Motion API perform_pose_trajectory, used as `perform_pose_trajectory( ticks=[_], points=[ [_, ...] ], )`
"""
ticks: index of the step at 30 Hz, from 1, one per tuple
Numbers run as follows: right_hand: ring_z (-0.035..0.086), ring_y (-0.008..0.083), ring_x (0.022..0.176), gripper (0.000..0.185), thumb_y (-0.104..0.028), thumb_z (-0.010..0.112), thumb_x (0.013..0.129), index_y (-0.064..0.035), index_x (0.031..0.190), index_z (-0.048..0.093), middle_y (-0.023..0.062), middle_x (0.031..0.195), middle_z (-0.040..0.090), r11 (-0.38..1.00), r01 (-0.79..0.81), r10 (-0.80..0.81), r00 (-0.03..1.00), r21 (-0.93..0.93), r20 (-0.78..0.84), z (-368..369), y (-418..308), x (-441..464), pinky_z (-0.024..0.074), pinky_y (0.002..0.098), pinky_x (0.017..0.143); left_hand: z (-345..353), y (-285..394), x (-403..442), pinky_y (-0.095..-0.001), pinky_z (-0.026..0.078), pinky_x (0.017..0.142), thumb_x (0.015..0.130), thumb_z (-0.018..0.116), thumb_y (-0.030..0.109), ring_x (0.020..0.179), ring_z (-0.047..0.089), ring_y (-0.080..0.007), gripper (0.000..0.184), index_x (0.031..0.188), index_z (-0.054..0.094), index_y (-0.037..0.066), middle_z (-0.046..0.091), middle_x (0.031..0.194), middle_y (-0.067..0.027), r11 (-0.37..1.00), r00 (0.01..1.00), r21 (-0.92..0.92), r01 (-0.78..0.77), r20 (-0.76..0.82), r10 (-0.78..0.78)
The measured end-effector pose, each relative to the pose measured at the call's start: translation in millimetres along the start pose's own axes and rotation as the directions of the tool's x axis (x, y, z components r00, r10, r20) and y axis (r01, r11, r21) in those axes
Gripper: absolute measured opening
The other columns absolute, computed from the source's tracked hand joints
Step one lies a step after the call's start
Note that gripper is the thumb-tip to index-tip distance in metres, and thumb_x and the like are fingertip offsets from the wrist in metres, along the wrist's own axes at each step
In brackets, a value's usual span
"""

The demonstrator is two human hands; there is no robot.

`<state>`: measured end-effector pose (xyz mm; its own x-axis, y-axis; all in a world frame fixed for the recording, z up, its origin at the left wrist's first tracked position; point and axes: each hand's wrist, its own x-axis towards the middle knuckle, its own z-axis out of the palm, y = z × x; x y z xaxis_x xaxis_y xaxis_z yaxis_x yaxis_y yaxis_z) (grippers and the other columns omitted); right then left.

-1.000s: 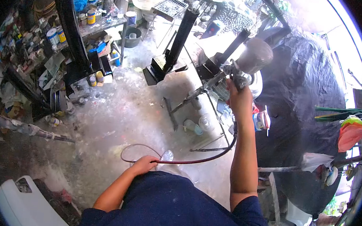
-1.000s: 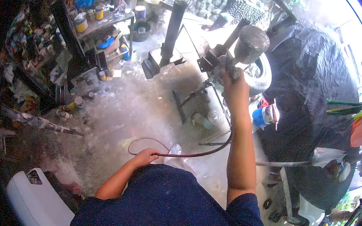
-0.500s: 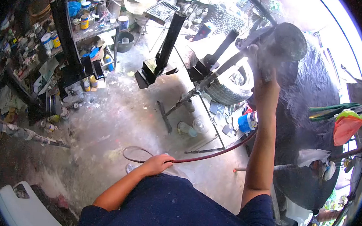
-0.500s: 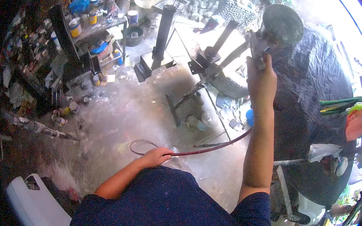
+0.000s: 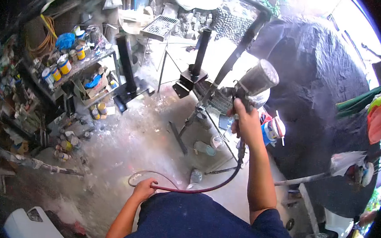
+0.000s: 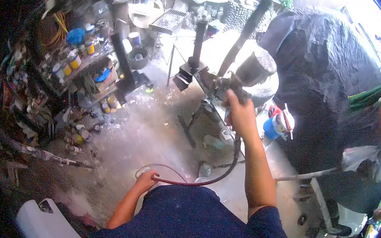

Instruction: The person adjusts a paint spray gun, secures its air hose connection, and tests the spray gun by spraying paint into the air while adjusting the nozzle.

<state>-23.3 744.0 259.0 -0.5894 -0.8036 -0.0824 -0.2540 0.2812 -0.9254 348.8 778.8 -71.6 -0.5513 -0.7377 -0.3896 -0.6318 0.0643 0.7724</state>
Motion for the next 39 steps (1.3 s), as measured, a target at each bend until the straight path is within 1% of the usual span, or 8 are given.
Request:
perform_pose_trajectory(
  ticks=[4, 7, 12, 16, 20, 23, 35, 39],
  points=[
    [0.054, 0.0131, 0.042, 0.046, -0.046, 0.056, 0.101, 0.0002, 0.097, 0.061, 0.0083, 0.077, 0.065, 0.969, 0.093, -0.092, 0.996, 0.231, -0.015, -33, 2, 51, 0.0409, 0.0279, 0.036, 43, 4, 24, -0.0399, 0.052, 0.069, 0.083, 0.073, 0.016, 0.078, 0.068, -0.0307, 0.024, 0.107, 0.070, 0.012, 0.069, 0.080, -0.0143, 0.999, 0.989, -0.005, 0.048, -0.141, -0.049],
    [0.054, 0.0134, 0.042, 0.044, -0.044, 0.056, 0.101, -0.0007, 0.106, 0.059, 0.0069, 0.079, 0.064, 0.966, 0.016, -0.051, 0.990, 0.258, 0.133, -60, 15, 92, 0.0429, 0.0286, 0.037, 78, 33, 36, -0.0391, 0.051, 0.066, 0.084, 0.073, 0.016, 0.073, 0.067, -0.0288, 0.022, 0.105, 0.071, 0.011, 0.067, 0.077, -0.0149, 0.999, 0.960, -0.049, 0.001, -0.280, -0.015],
    [0.056, 0.0109, 0.046, 0.038, -0.039, 0.058, 0.100, -0.0022, 0.111, 0.060, 0.0042, 0.082, 0.063, 0.948, -0.082, -0.004, 0.963, 0.308, 0.268, -81, 65, 145, 0.0458, 0.0270, 0.041, 111, 76, 37, -0.0384, 0.048, 0.064, 0.086, 0.073, 0.017, 0.068, 0.063, -0.0247, 0.019, 0.104, 0.071, 0.010, 0.065, 0.072, -0.0136, 0.967, 0.930, 0.004, 0.253, -0.276, -0.242],
    [0.055, 0.0099, 0.048, 0.039, -0.039, 0.060, 0.099, -0.0013, 0.109, 0.058, 0.0058, 0.086, 0.064, 0.856, -0.216, 0.026, 0.925, 0.469, 0.378, -89, 103, 166, 0.0461, 0.0267, 0.041, 125, 91, 16, -0.0368, 0.049, 0.065, 0.087, 0.074, 0.018, 0.067, 0.061, -0.0243, 0.018, 0.099, 0.070, 0.005, 0.066, 0.076, -0.0147, 0.975, 0.900, 0.073, 0.208, -0.404, -0.162],
    [0.058, 0.0123, 0.049, 0.043, -0.041, 0.061, 0.097, -0.0026, 0.115, 0.053, 0.0067, 0.083, 0.063, 0.816, -0.285, 0.072, 0.914, 0.502, 0.400, -76, 137, 188, 0.0481, 0.0291, 0.041, 129, 76, -9, -0.0295, 0.046, 0.064, 0.089, 0.073, 0.014, 0.068, 0.056, -0.0123, 0.014, 0.095, 0.069, 0.003, 0.064, 0.075, -0.0033, 0.933, 0.876, -0.142, 0.330, -0.321, -0.359],
    [0.060, 0.0136, 0.050, 0.045, -0.041, 0.062, 0.096, -0.0028, 0.117, 0.051, 0.0073, 0.080, 0.062, 0.796, -0.314, 0.085, 0.905, 0.518, 0.418, -72, 148, 203, 0.0490, 0.0302, 0.041, 125, 102, -14, -0.0257, 0.043, 0.063, 0.090, 0.073, 0.013, 0.070, 0.052, -0.0071, 0.011, 0.095, 0.069, 0.004, 0.061, 0.075, 0.0022, 0.896, 0.843, -0.126, 0.426, -0.303, -0.444],
    [0.058, 0.0135, 0.047, 0.049, -0.042, 0.061, 0.097, 0.0001, 0.120, 0.050, 0.0061, 0.077, 0.064, 0.856, -0.205, -0.081, 0.854, 0.475, 0.515, -76, 131, 238, 0.0497, 0.0302, 0.041, 147, 166, 10, -0.0268, 0.045, 0.066, 0.092, 0.072, 0.018, 0.071, 0.053, -0.0083, 0.019, 0.102, 0.069, 0.003, 0.062, 0.074, -0.0002, 0.885, 0.829, 0.014, 0.466, -0.357, -0.431],
    [0.055, 0.0116, 0.044, 0.043, -0.041, 0.061, 0.098, -0.0015, 0.114, 0.054, 0.0059, 0.079, 0.064, 0.832, -0.198, -0.170, 0.798, 0.517, 0.579, -108, 99, 228, 0.0464, 0.0280, 0.037, 150, 180, 26, -0.0285, 0.047, 0.068, 0.093, 0.069, 0.021, 0.074, 0.057, -0.0109, 0.020, 0.104, 0.070, 0.004, 0.065, 0.077, -0.0028, 0.895, 0.846, -0.088, 0.437, -0.297, -0.443]
  ],
)
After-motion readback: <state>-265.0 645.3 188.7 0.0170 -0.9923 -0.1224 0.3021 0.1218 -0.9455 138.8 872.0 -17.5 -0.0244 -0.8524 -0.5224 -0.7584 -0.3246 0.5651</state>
